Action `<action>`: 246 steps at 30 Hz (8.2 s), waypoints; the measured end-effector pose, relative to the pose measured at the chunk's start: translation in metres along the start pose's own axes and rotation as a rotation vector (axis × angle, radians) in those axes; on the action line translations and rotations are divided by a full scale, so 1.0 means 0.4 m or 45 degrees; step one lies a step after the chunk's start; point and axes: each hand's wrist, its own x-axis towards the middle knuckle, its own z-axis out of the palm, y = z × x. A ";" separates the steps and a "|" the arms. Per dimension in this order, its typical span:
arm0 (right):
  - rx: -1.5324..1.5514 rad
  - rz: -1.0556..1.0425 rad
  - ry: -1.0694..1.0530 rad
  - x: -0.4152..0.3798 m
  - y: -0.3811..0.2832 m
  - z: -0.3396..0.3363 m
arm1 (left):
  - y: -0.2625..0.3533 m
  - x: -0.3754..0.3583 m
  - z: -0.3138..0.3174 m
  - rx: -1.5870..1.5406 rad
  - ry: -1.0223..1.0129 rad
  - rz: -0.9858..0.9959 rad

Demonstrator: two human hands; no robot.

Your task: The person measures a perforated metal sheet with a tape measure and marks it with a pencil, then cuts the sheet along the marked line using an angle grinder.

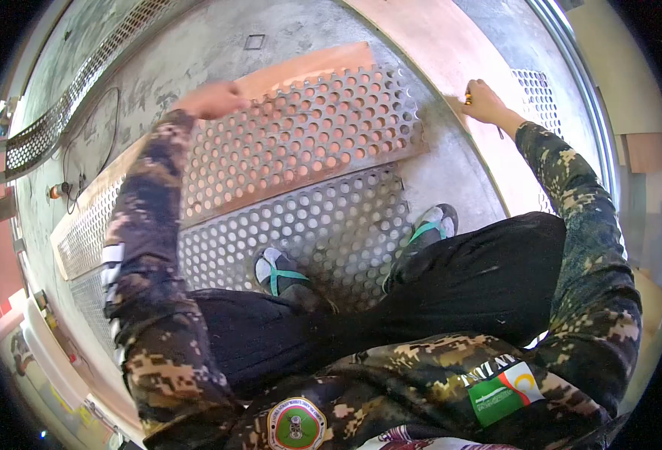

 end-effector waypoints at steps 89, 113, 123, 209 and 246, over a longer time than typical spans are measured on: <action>0.449 1.108 0.701 -0.843 1.007 0.010 | 0.472 0.203 0.453 0.493 0.424 1.030; -0.532 1.071 1.236 -1.221 0.064 -0.570 | 0.330 0.417 0.087 -0.580 0.421 0.652; 0.790 0.819 0.933 -0.687 -0.235 -0.152 | 0.249 0.351 0.078 -1.847 0.496 0.198; 0.968 1.103 0.946 -0.436 -0.493 0.373 | 0.122 0.358 0.238 0.325 1.072 0.494; 0.950 0.988 0.879 -0.418 -0.458 0.373 | 0.120 0.357 0.247 0.176 1.040 0.544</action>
